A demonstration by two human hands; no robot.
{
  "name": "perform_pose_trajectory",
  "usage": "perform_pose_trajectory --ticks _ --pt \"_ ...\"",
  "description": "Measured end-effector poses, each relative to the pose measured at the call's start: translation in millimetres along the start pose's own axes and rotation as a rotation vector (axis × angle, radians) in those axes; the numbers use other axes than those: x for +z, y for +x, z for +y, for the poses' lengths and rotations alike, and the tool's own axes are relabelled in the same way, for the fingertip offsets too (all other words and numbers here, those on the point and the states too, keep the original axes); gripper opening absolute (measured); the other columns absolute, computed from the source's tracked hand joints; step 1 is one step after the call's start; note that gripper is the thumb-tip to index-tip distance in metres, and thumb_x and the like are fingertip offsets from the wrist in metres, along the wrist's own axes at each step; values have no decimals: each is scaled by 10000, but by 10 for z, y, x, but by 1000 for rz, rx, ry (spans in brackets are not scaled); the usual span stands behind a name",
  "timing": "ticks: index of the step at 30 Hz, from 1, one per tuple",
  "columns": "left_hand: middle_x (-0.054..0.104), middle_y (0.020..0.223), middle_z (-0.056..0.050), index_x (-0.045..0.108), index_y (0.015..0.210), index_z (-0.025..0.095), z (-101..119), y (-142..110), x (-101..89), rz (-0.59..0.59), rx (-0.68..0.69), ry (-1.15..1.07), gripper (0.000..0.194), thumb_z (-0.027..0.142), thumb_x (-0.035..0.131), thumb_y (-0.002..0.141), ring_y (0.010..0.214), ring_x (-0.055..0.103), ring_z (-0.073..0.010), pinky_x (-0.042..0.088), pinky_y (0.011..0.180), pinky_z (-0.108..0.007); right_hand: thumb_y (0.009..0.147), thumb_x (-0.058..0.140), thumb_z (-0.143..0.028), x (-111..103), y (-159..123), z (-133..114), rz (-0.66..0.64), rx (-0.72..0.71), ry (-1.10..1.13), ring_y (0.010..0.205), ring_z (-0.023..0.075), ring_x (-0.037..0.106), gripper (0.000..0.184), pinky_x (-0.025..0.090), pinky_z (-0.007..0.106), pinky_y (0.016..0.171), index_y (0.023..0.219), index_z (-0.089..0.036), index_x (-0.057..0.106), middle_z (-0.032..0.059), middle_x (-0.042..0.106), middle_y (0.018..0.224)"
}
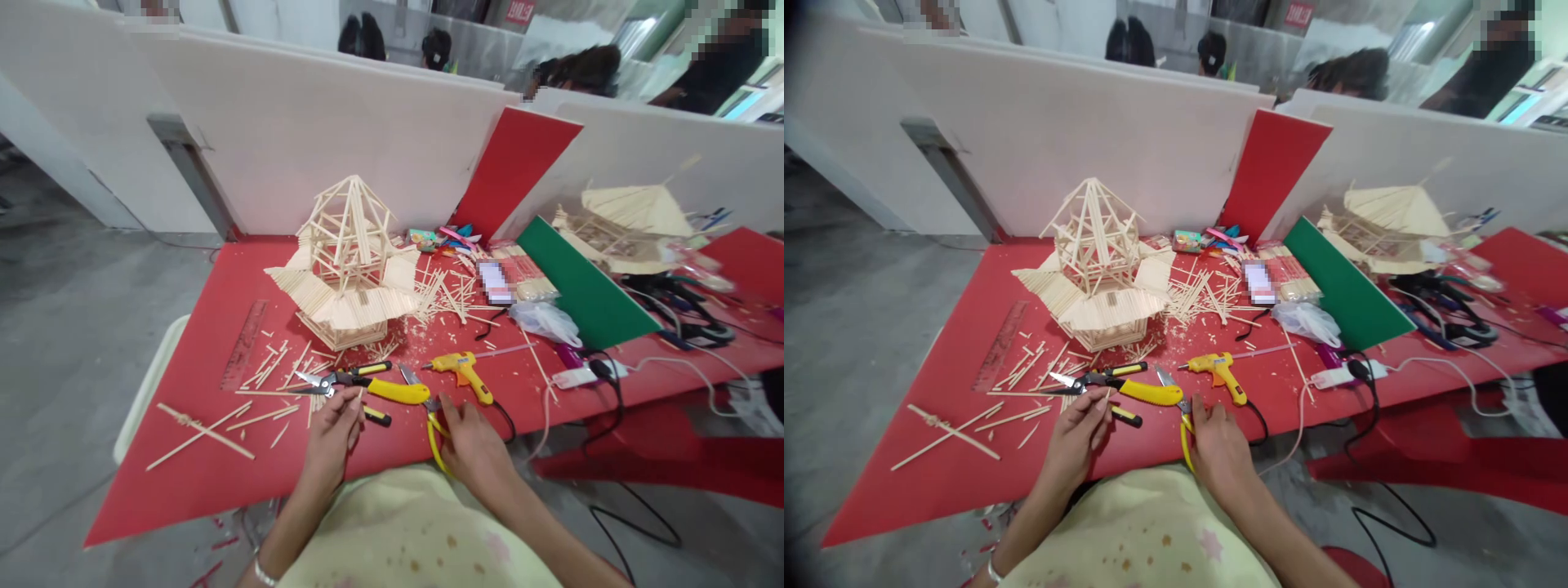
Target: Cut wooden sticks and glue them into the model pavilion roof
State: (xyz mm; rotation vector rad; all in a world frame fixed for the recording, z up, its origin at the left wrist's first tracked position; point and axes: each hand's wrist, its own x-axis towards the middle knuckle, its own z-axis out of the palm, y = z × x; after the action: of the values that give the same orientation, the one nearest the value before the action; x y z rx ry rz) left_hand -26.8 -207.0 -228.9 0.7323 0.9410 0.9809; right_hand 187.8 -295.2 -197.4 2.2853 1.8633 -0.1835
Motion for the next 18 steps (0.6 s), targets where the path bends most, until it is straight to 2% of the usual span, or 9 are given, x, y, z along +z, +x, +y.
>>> perform_pose_trajectory --ticks 4,7,11,15,18 --pt "539 600 44 663 1060 158 25 6 64 -10 -21 -13 350 407 702 816 401 326 -9 225 399 -155 803 531 -198 -19 -17 66 15 -16 -25 903 305 619 690 468 363 755 1475 -138 384 162 628 984" --pt "539 604 44 662 1052 167 29 26 83 -18 -14 -13 358 420 712 805 411 339 -9 238 410 -150 750 539 -163 -49 -75 98 -5 -80 38 928 282 622 712 460 344 799 1453 -194 428 129 639 981" --pt "553 622 41 667 1045 171 -10 70 82 5 9 12 366 428 724 791 420 355 -15 263 417 -154 740 541 -167 52 -136 143 -46 -47 158 947 248 641 688 468 302 792 1421 -231 473 109 639 1050" --pt "544 622 46 664 1047 175 -47 93 79 9 2 -8 356 430 712 804 414 336 -15 252 410 -154 841 550 -299 154 -163 287 87 16 272 997 239 646 566 488 311 832 1403 -257 489 101 636 1144" --pt "532 631 47 663 1046 176 -20 87 117 -27 -31 -51 344 422 709 810 426 338 -12 243 413 -146 877 557 -431 28 -164 339 197 20 407 982 238 660 572 516 334 838 1417 -263 470 98 655 1151"
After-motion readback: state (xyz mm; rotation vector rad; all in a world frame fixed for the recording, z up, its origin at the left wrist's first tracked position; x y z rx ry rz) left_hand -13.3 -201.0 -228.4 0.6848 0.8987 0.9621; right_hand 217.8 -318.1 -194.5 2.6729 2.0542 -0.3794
